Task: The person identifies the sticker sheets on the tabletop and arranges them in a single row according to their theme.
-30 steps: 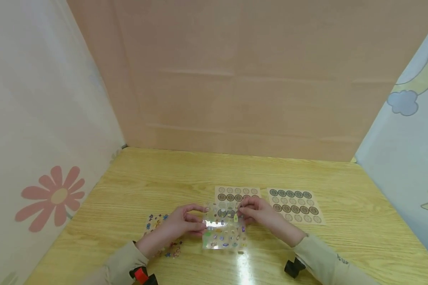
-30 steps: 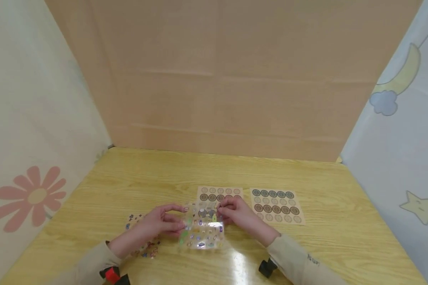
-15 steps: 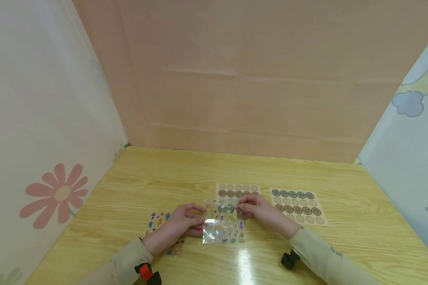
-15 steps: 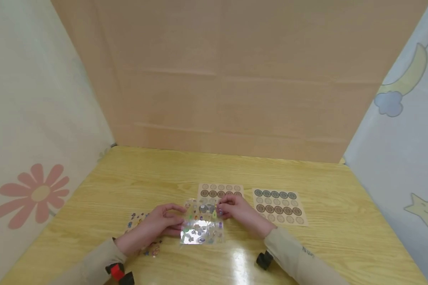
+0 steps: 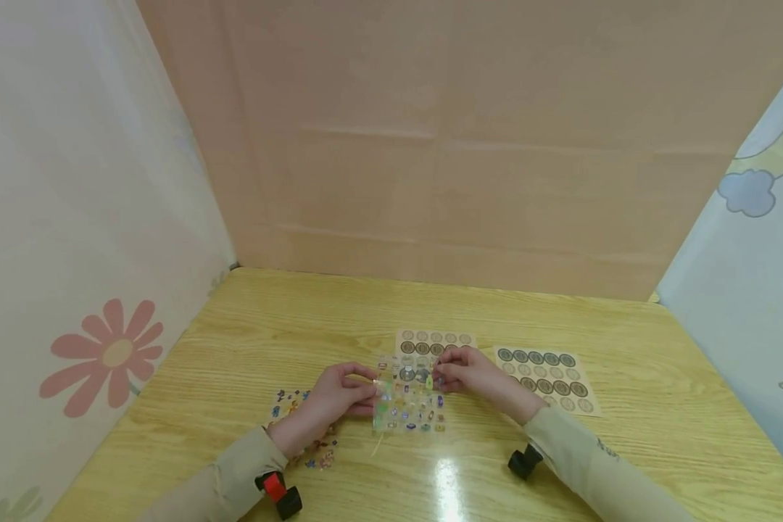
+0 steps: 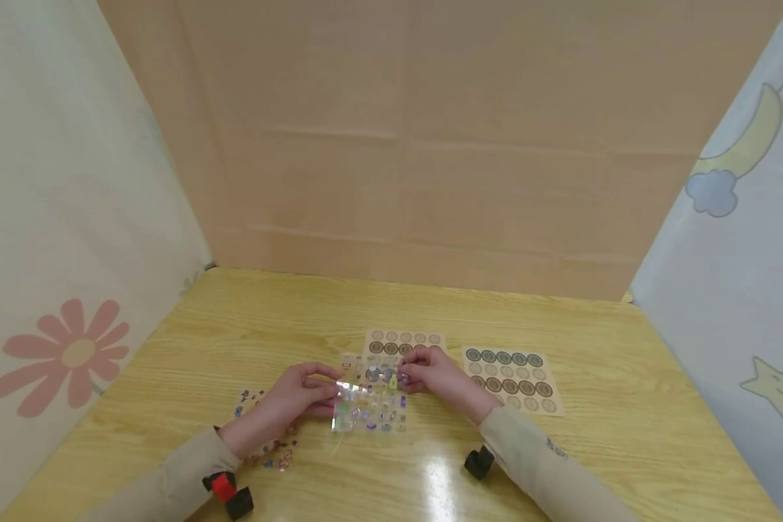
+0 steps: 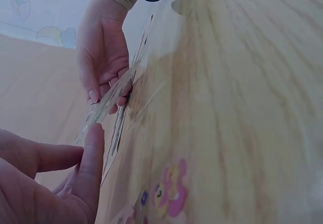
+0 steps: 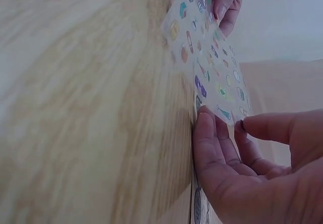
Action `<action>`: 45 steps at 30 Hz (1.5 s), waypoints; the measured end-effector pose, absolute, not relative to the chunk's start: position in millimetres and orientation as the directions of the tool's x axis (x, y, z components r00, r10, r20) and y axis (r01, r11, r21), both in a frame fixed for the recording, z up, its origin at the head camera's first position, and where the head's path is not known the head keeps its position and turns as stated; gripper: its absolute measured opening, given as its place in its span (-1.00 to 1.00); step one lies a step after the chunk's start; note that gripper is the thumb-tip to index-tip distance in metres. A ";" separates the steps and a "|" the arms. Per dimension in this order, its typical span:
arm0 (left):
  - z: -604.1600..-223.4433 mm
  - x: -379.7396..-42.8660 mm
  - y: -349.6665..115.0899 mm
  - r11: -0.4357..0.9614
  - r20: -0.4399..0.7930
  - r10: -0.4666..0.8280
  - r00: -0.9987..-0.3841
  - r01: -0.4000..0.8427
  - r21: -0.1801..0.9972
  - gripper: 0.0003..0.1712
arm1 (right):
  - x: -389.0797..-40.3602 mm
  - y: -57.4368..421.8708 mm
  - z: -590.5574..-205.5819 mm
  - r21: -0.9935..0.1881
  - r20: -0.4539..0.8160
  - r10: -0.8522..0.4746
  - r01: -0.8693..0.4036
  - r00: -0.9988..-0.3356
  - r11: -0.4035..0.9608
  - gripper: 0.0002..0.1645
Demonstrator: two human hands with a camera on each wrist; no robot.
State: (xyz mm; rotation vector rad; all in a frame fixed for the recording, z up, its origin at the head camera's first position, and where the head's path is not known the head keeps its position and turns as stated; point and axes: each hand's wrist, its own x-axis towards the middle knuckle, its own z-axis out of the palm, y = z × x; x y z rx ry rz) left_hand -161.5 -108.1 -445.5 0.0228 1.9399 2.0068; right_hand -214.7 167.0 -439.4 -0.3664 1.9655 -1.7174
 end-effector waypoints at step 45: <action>-448.1 -117.5 -134.6 0.076 -0.328 0.245 -0.912 -0.319 0.945 -0.68 | -156.3 162.4 -444.1 -0.972 -0.206 -0.583 0.231 -0.786 0.032 -0.48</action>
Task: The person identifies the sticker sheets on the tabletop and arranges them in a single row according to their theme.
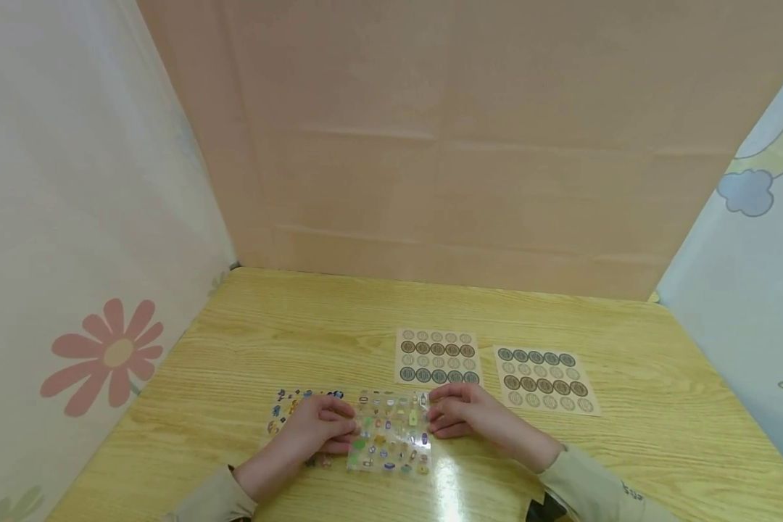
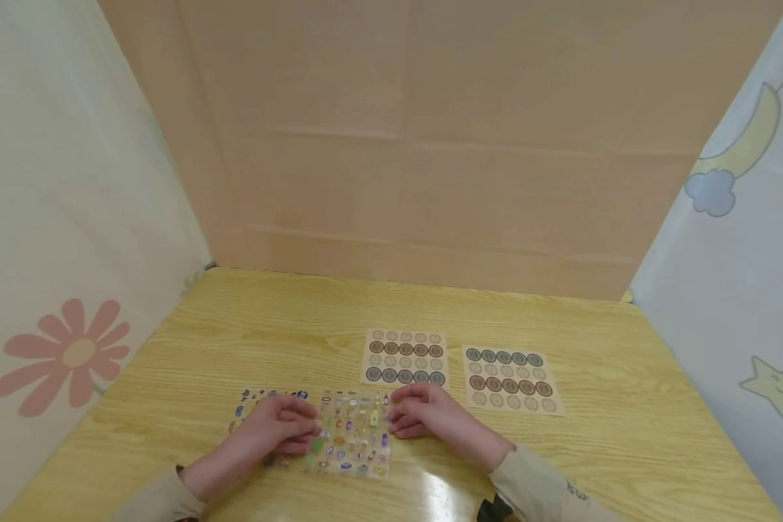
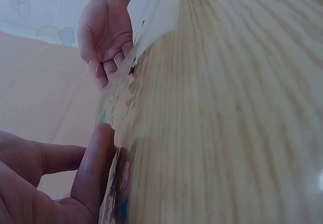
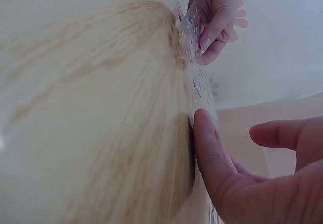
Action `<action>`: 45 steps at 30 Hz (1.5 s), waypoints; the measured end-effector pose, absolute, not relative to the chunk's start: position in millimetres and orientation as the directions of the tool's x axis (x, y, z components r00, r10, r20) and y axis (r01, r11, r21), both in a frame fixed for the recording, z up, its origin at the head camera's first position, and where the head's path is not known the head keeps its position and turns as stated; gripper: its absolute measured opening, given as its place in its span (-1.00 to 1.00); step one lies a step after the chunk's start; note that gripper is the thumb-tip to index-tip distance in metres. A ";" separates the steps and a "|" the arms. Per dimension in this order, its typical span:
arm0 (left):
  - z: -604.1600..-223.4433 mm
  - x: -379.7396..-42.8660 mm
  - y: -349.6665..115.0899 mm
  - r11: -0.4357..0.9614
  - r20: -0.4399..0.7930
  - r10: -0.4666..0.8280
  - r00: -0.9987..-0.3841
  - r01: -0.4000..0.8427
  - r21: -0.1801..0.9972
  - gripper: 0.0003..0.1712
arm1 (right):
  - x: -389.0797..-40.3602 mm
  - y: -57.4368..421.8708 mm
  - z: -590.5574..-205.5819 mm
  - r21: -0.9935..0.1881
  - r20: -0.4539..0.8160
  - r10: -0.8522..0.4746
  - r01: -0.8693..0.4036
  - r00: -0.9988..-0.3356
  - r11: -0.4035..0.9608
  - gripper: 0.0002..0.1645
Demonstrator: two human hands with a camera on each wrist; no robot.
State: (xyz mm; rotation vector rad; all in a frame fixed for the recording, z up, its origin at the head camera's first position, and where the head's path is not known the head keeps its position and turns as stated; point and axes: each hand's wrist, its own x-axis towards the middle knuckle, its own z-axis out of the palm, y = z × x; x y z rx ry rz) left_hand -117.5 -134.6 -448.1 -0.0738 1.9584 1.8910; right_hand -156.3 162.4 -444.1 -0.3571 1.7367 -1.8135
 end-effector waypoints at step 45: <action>-436.6 -110.1 -138.9 0.117 -0.338 0.272 -0.901 -0.318 0.941 -0.55 | -151.5 166.3 -440.7 -0.975 -0.205 -0.580 0.215 -0.788 0.052 -0.43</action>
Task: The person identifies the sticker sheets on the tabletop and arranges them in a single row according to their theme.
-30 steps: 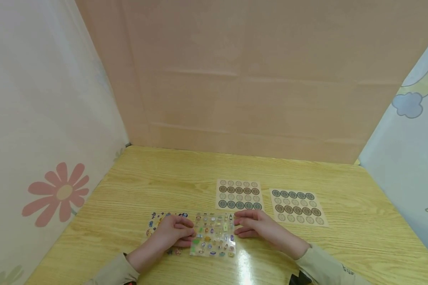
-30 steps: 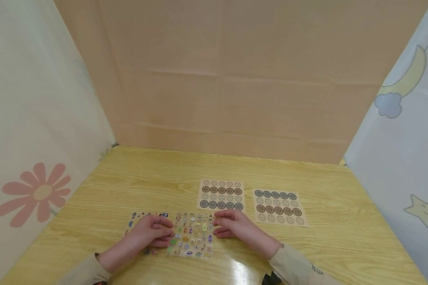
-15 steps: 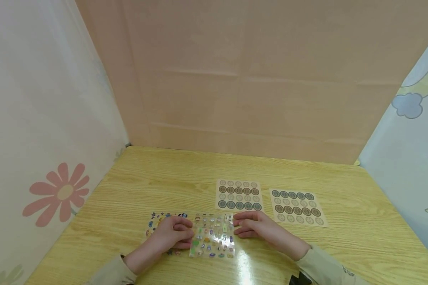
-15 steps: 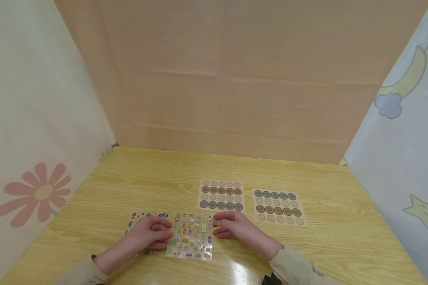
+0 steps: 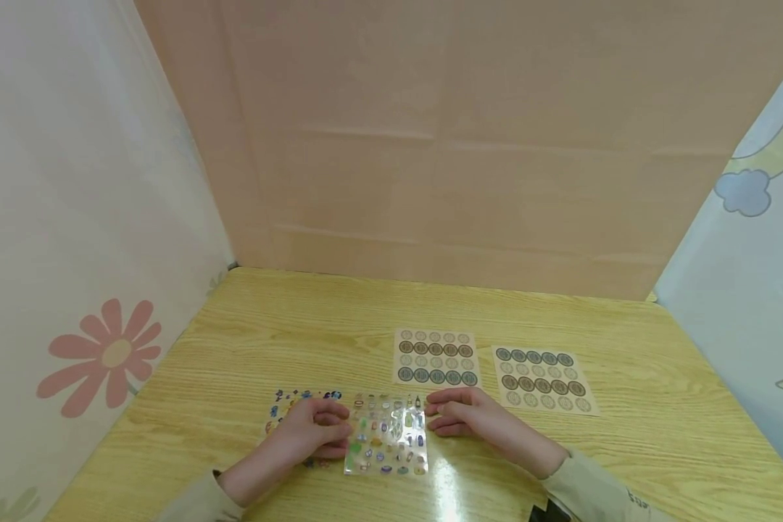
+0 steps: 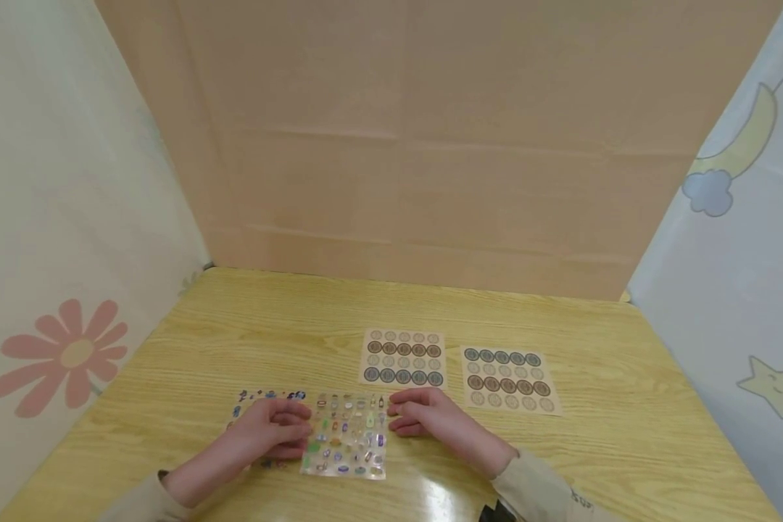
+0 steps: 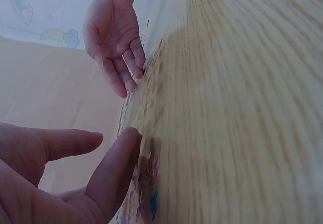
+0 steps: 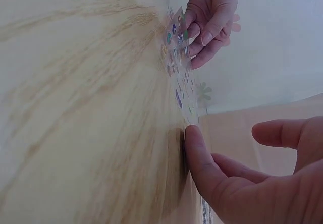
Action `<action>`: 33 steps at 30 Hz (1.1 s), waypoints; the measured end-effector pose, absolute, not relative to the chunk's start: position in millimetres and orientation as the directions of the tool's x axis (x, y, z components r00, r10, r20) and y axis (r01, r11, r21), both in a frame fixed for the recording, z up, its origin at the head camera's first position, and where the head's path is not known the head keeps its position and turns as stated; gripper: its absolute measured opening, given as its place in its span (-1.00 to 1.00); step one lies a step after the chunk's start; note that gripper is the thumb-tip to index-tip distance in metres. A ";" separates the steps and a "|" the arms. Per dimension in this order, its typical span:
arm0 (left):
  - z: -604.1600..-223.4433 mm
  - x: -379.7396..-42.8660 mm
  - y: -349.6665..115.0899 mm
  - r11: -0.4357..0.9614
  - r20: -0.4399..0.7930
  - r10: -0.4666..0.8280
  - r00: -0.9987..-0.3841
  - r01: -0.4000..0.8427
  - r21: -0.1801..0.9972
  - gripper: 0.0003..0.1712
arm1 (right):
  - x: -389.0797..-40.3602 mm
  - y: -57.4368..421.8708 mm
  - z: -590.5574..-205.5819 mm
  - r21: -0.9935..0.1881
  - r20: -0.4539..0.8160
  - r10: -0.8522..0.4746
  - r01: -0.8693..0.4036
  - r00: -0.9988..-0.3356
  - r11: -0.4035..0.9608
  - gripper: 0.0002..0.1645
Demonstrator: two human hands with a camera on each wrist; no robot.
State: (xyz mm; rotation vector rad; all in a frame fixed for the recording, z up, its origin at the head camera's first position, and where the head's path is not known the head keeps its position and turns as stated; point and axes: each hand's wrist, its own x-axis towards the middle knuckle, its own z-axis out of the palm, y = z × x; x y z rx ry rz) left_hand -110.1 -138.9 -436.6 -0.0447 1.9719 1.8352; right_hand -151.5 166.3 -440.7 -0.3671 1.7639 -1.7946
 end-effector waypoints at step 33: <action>-429.9 -108.7 -141.9 0.140 -0.351 0.308 -0.885 -0.322 0.936 -0.55 | -148.7 167.3 -439.6 -0.971 -0.217 -0.576 0.236 -0.788 0.043 -0.43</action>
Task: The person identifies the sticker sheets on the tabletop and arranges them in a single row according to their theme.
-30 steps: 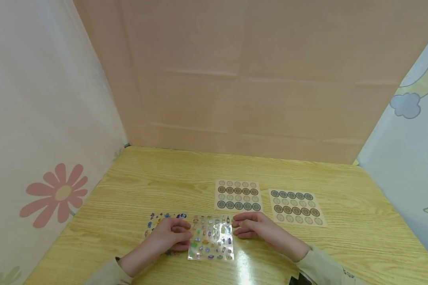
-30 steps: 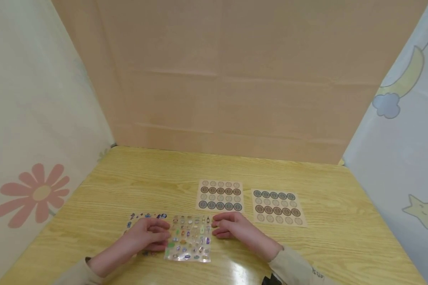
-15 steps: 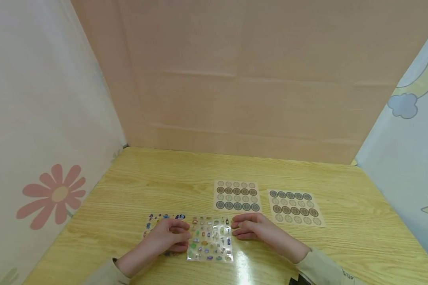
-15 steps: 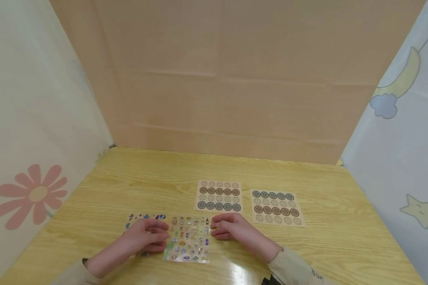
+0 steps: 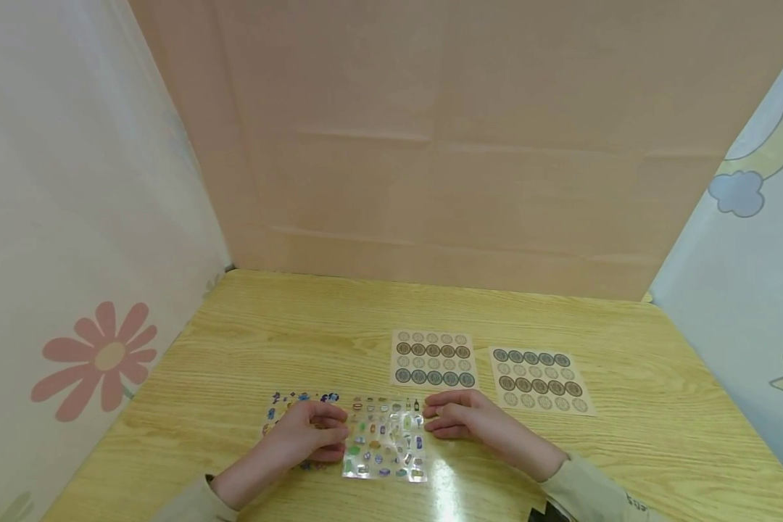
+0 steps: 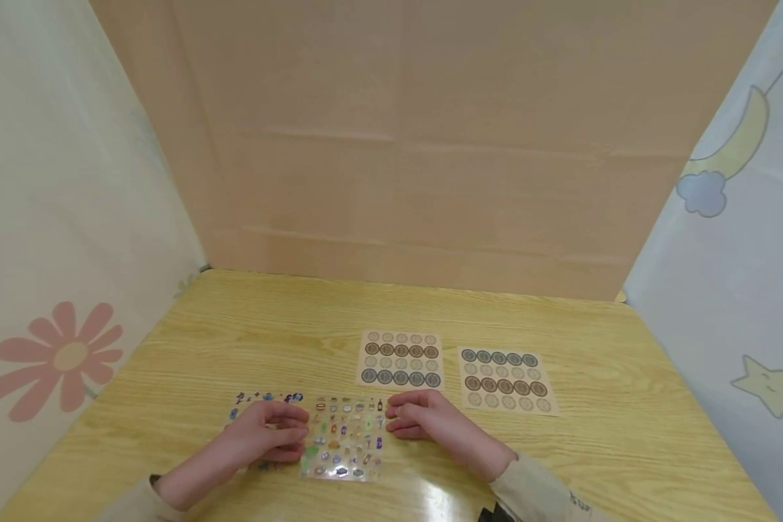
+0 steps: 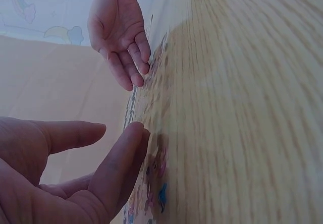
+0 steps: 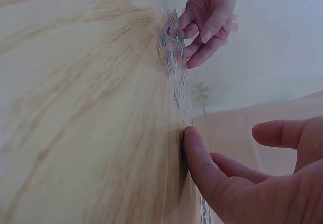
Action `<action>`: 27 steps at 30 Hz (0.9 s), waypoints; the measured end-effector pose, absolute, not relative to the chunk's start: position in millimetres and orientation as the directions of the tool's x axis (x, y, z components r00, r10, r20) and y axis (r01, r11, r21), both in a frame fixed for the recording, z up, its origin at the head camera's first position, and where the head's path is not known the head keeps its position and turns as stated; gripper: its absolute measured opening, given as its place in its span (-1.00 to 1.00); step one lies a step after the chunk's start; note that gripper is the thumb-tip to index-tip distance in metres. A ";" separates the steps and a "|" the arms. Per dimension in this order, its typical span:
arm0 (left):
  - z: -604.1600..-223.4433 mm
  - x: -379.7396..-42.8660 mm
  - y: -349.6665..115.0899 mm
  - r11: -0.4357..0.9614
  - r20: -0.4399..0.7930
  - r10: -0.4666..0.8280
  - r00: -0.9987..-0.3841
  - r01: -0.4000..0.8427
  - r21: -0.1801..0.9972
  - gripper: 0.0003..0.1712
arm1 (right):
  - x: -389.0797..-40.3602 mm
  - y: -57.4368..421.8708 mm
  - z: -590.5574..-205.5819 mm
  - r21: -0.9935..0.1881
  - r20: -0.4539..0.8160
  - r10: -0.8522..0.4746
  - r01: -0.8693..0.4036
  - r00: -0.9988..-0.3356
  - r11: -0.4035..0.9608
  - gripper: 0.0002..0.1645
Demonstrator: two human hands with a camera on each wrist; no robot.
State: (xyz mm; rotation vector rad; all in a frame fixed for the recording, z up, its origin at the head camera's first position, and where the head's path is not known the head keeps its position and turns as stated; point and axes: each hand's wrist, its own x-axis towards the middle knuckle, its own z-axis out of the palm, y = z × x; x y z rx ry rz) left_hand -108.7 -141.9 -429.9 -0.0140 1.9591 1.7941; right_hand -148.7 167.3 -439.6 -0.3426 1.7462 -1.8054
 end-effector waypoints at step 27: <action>-425.7 -105.8 -143.4 0.127 -0.327 0.321 -0.889 -0.301 0.945 -0.54 | -151.4 168.4 -437.0 -0.964 -0.229 -0.566 0.263 -0.792 0.021 -0.43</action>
